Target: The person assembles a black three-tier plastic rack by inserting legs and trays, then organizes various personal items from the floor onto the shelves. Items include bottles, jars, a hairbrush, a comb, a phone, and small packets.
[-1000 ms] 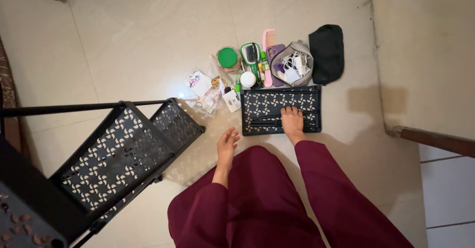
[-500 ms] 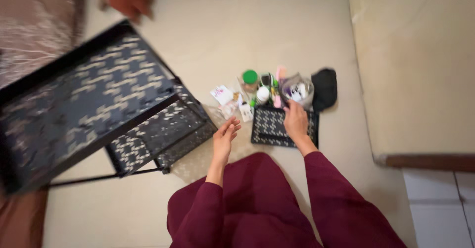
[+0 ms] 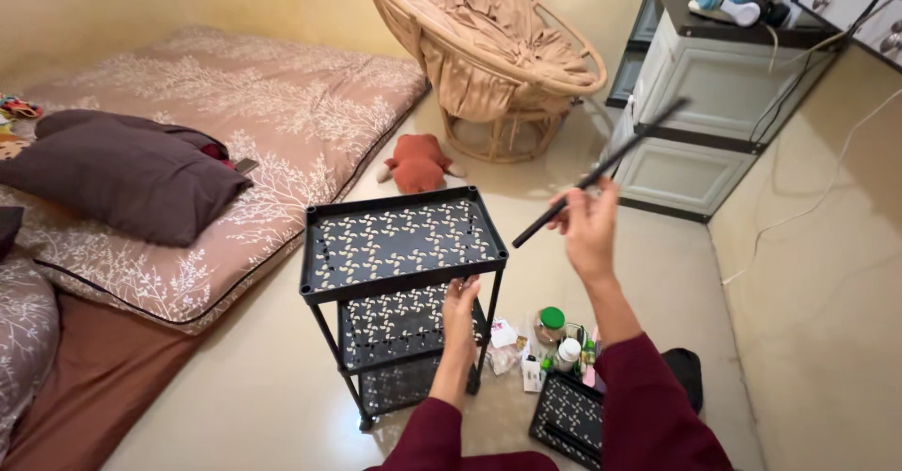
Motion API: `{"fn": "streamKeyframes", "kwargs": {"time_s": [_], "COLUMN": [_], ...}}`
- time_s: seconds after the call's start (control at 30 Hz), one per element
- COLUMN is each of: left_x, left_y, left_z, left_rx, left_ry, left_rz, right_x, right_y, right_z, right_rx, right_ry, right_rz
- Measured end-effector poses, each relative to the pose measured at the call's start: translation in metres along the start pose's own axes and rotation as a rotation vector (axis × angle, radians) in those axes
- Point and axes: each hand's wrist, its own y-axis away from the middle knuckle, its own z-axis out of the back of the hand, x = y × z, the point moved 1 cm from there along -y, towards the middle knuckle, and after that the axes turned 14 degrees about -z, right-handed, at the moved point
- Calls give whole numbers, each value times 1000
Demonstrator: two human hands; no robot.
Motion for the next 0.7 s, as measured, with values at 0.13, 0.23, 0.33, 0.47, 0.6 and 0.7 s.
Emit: {"fn": "streamKeyframes", "kwargs": {"time_s": [0.13, 0.23, 0.33, 0.47, 0.6, 0.7], "left_x": [-7, -15, -19, -10, -2, -2], "left_y": [-11, -12, -11, -16, -18, -11], "left_z": [-22, -30, -34, -32, -27, -32], "left_rx": [54, 58, 69, 69, 246, 456], "left_ry": [3, -7, -11, -14, -230, -518], "left_rz": [-44, -44, -58, -8, -109, -190], "right_x": [-21, -30, -26, -19, -23, -21], "right_y": [-13, -12, -9, -2, 14, 22], "right_z": [-26, -30, -30, -36, -47, -52], "right_rx": [-23, -43, -44, 27, 64, 83], "right_ry": [186, 267, 324, 425, 613, 619], "right_rz": [-76, -71, -62, 31, 30, 5]}}
